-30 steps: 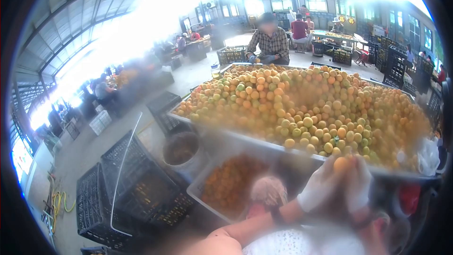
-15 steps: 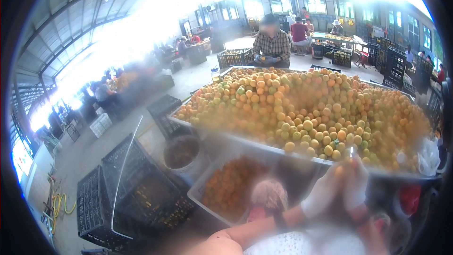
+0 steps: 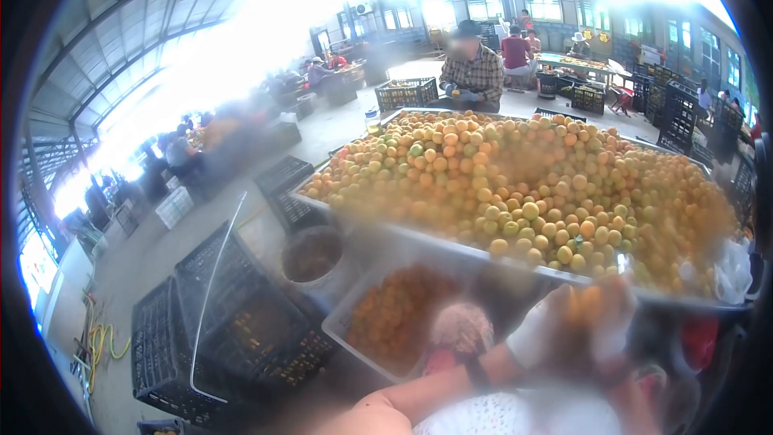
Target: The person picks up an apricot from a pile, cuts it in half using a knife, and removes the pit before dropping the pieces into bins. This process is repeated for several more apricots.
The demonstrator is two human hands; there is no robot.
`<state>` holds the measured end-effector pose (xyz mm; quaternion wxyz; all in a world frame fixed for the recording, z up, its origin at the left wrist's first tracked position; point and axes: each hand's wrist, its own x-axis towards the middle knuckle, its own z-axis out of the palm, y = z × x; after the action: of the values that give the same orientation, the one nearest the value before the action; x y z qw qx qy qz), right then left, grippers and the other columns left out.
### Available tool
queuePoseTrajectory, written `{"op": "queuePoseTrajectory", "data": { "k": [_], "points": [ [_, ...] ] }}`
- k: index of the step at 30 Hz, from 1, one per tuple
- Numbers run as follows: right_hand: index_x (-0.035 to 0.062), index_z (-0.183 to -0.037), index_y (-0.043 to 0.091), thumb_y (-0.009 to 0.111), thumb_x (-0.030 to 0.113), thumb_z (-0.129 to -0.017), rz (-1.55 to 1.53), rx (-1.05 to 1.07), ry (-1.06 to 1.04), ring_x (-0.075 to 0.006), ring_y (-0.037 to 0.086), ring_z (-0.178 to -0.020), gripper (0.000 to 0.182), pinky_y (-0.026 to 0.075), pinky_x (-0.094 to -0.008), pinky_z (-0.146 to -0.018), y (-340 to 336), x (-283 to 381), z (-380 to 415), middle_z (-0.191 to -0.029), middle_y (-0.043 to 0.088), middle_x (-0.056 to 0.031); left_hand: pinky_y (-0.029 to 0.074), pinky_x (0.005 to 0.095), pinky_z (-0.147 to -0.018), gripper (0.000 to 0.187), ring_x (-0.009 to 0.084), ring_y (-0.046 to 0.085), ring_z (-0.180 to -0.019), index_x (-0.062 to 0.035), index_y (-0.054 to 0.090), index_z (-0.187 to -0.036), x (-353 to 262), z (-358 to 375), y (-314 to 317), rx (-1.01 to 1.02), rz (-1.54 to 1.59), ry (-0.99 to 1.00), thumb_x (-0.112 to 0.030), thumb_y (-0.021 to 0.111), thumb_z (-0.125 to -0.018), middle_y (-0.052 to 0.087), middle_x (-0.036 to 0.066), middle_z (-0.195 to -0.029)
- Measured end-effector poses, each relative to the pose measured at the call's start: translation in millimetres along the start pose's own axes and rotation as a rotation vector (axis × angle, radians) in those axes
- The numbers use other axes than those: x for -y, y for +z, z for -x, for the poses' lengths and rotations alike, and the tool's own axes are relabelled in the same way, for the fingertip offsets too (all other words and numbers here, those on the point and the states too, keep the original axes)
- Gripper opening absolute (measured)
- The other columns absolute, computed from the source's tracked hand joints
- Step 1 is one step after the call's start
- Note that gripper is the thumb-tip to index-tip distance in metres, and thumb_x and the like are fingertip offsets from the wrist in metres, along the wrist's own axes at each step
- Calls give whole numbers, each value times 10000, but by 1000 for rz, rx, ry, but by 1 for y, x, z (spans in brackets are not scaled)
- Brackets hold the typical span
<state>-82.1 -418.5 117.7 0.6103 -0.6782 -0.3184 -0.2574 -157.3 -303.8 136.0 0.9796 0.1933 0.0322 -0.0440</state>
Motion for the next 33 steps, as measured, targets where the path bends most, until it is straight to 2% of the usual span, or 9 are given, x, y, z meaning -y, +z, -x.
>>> {"op": "queuePoseTrajectory", "data": {
  "k": [2, 5, 7, 13, 15, 23, 25, 28, 33],
  "points": [
    [21, -914, 602, 568, 199, -957, 24, -123, 140, -216, 589, -607, 186, 458, -323, -546, -8, -17, -1, -754, 614, -85, 517, 308, -756, 413, 151, 615, -902, -75, 558, -1207, -7, -19, -47, 189, -130, -40, -424, 539, -987, 626, 42, -1043],
    [37, -925, 602, 538, 201, -995, 697, -93, -534, -117, 554, -624, 189, 444, -268, -534, -10, -9, -8, -750, 589, -18, 472, 253, -774, 390, 109, 581, -952, -74, 557, -1205, -3, -10, -33, 261, -580, 90, -390, 569, -976, 615, 27, -1056],
    [53, -941, 596, 545, 179, -995, -150, 145, 440, -56, 521, -647, 147, 423, -218, -522, -2, 24, -6, -752, 571, 14, 447, 225, -778, 376, 84, 561, -966, -75, 560, -1200, -1, -7, -25, 136, -895, 274, -375, 576, -975, 611, 15, -1049],
    [62, -920, 584, 555, 185, -993, -92, 84, 346, -41, 508, -622, 146, 400, -202, -503, 3, 33, -7, -738, 557, 20, 415, 189, -736, 302, 45, 522, -885, -69, 579, -1136, 1, -16, -39, 54, -869, 241, -309, 623, -958, 591, -13, -1026],
    [63, -915, 581, 554, 185, -996, -95, 108, 384, -43, 505, -621, 149, 398, -208, -504, 1, 25, -3, -737, 555, 19, 393, 166, -680, 251, 26, 509, -844, -64, 584, -1115, 2, -19, -42, 148, -1101, 575, -261, 628, -965, 599, -19, -987],
    [56, -896, 585, 539, 208, -1011, -163, 268, 385, -60, 501, -623, 196, 394, -233, -512, -8, 11, -3, -725, 533, 23, 373, 168, -595, 242, 3, 486, -752, -46, 592, -1102, 2, -22, -57, 208, -1112, 302, -248, 635, -975, 621, -33, -916],
    [52, -888, 585, 527, 256, -1022, 358, 314, -227, -64, 498, -632, 250, 390, -239, -521, -7, -5, -6, -722, 522, 27, 359, 167, -580, 259, 0, 474, -736, -50, 597, -1103, 4, -24, -59, 248, -1106, 401, -271, 638, -973, 625, -31, -919],
    [53, -897, 582, 511, 240, -1023, -114, 361, 321, -76, 499, -642, 235, 404, -249, -541, -9, 3, -5, -716, 522, 8, 364, 170, -577, 298, 11, 495, -745, -59, 604, -1103, 2, -19, -52, 224, -1063, 454, -334, 605, -987, 635, -21, -926],
    [41, -934, 572, 525, 190, -1003, -104, 262, 351, -107, 524, -647, 170, 427, -273, -564, -2, 22, -6, -704, 538, -27, 444, 186, -690, 393, 63, 573, -853, -32, 608, -1180, -12, -4, -28, 124, -749, 80, -379, 531, -1011, 648, 4, -985]
  ]
}}
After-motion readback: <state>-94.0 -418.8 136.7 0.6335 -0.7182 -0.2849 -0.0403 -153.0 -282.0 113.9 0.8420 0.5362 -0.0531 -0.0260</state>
